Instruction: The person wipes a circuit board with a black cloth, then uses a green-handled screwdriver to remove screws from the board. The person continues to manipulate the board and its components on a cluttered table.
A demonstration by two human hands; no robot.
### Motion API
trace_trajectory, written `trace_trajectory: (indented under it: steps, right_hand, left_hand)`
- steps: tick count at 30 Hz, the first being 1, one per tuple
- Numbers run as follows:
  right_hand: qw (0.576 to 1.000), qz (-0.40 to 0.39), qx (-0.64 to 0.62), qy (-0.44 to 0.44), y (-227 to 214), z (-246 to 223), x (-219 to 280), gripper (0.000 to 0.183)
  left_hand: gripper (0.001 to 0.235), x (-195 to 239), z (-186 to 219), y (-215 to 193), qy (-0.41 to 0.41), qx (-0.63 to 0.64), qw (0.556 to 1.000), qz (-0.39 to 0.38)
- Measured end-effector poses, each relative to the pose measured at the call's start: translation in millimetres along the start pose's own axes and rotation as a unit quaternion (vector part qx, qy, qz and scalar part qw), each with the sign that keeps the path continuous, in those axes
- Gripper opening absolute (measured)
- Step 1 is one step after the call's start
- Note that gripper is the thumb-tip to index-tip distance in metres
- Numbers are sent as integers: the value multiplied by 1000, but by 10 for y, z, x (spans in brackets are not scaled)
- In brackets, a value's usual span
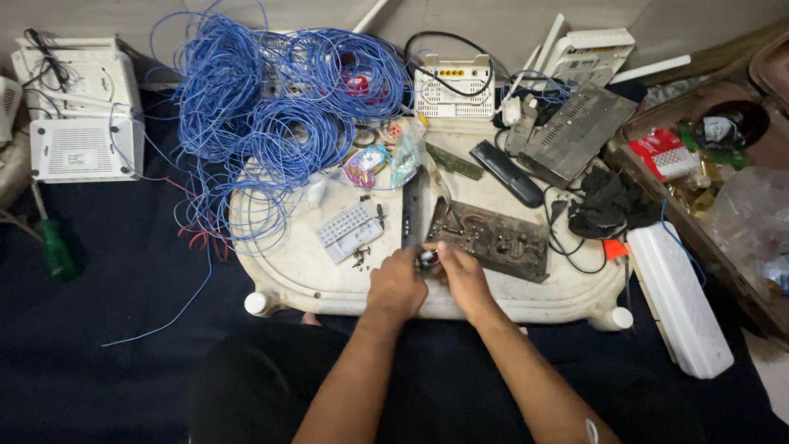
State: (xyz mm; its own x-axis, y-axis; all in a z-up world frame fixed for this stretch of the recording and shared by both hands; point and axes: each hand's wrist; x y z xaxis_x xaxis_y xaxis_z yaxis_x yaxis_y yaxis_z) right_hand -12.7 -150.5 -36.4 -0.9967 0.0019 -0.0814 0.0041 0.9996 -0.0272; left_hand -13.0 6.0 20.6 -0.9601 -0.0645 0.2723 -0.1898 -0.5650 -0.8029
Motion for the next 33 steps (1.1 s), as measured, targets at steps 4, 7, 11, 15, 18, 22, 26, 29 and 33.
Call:
trace_trajectory:
  steps: [4, 7, 11, 15, 18, 22, 26, 29, 33]
  right_hand:
    - [982, 27, 119, -144, 115, -139, -44, 29]
    - [963, 44, 167, -205, 254, -335, -113, 22]
    - [949, 24, 234, -209, 535, -573, -227, 21]
    - [945, -4, 261, -199, 803, -671, -395, 21]
    - [927, -18, 310, -208, 931, -670, -558, 19]
    - [903, -39, 347, -248, 1052, -582, -711, 17]
    - [873, -62, 393, -282, 1221, -509, -808, 16]
    - [863, -85, 392, -306, 1352, -478, -825, 15]
    - [856, -100, 412, -297, 1527, -460, -861, 11]
  left_hand:
    - [39, -41, 3, -167, 6, 35, 999, -20]
    - [47, -208, -99, -389, 10, 21, 999, -45]
    - [54, -626, -445, -811, 30, 3, 997, -74]
    - [44, -831, -813, -1044, -62, 24, 998, -13]
    - [36, -925, -913, -1069, -120, -20, 992, -22]
    - [30, -1097, -1010, -984, -186, -42, 981, -34]
    - [33, -1339, -1199, -998, -149, -62, 986, -34]
    - [31, -1408, -1283, -999, -161, -83, 983, -25]
    - [21, -1367, -1236, -956, -180, -118, 975, -47]
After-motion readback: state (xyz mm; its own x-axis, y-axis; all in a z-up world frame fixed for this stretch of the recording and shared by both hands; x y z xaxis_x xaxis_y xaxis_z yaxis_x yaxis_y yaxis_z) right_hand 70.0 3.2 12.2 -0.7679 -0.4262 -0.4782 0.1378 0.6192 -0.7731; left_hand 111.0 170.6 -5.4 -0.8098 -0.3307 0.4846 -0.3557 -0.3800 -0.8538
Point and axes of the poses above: each hand's wrist, its own x-axis away from the middle knuckle, its own y-axis out of the palm, z = x × y, and after that the axes turned 14 degrees about -y, right-handed
